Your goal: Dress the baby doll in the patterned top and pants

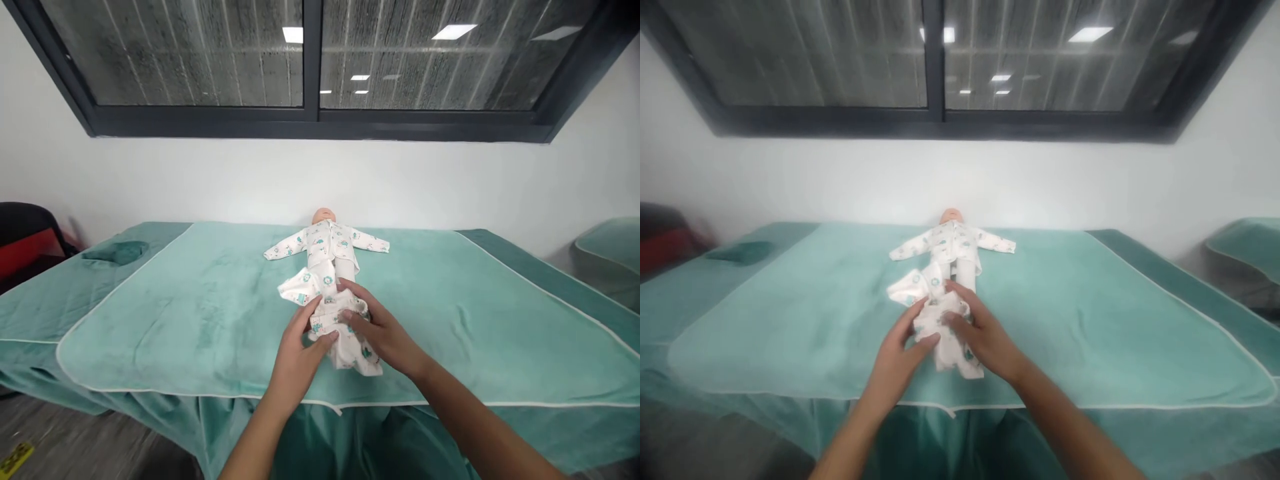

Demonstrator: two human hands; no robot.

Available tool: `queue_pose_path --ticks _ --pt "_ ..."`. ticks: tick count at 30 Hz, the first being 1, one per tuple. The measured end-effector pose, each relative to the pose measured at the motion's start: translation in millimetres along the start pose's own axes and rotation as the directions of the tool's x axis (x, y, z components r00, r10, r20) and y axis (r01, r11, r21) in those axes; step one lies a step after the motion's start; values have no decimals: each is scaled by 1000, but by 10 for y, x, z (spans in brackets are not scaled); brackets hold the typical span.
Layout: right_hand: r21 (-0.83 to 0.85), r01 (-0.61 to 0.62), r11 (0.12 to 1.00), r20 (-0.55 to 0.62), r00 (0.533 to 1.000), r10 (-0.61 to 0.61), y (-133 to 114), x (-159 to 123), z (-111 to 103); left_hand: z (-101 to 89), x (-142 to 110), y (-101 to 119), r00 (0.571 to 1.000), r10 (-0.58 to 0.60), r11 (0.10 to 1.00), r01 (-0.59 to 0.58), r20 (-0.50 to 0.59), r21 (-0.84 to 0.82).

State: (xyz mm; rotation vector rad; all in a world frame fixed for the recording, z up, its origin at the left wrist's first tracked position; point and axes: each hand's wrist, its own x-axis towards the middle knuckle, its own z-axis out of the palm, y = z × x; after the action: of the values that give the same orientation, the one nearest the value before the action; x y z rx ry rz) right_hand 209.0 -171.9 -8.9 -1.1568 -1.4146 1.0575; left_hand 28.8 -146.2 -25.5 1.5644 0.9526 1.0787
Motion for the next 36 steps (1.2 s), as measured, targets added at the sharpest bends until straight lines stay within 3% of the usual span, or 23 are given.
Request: queue_pose_path --ticks 2,6,10,13,15,18,22,25,27,29,32,34,36 --pt "-157 112 981 -14 993 -116 0 3 8 -80 -18 86 999 36 998 -36 5 55" --pt "-381 282 881 73 959 -275 -120 -10 33 -204 -34 306 991 135 978 -136 14 157" --pt "-556 412 722 113 898 -425 -407 -25 32 -311 -56 546 971 237 947 -232 1 223" --pt "-602 496 625 156 842 -517 -694 -28 12 -405 -82 769 923 383 887 -356 -41 293" --pt "-574 510 641 138 831 -539 -921 -35 6 -468 -104 952 881 469 844 -428 -58 325" --pt "-448 470 760 67 866 -496 -1275 -62 18 -530 -156 1250 838 541 815 -502 -72 288" --pt "-267 437 859 7 892 -452 -1640 -122 82 -532 -256 1578 837 529 847 -513 -138 139" --pt "-258 524 811 -22 836 -548 -1793 -177 154 -515 -310 1723 866 468 884 -459 -176 92" --pt "-346 561 752 51 812 -582 -1841 -204 186 -519 -317 1768 873 452 892 -446 -183 78" --pt "-448 560 697 156 816 -556 -1845 -208 187 -543 -304 1775 878 449 894 -443 -169 71" --pt "-437 525 730 191 848 -495 -1758 -148 124 -616 -265 1723 929 368 930 -367 -39 36" --pt "-302 469 830 129 883 -452 -1635 -67 48 -679 -230 1652 951 252 965 -261 180 25" --pt "-116 397 910 58 918 -393 -1466 27 -36 -737 -184 1559 902 117 984 -160 415 72"
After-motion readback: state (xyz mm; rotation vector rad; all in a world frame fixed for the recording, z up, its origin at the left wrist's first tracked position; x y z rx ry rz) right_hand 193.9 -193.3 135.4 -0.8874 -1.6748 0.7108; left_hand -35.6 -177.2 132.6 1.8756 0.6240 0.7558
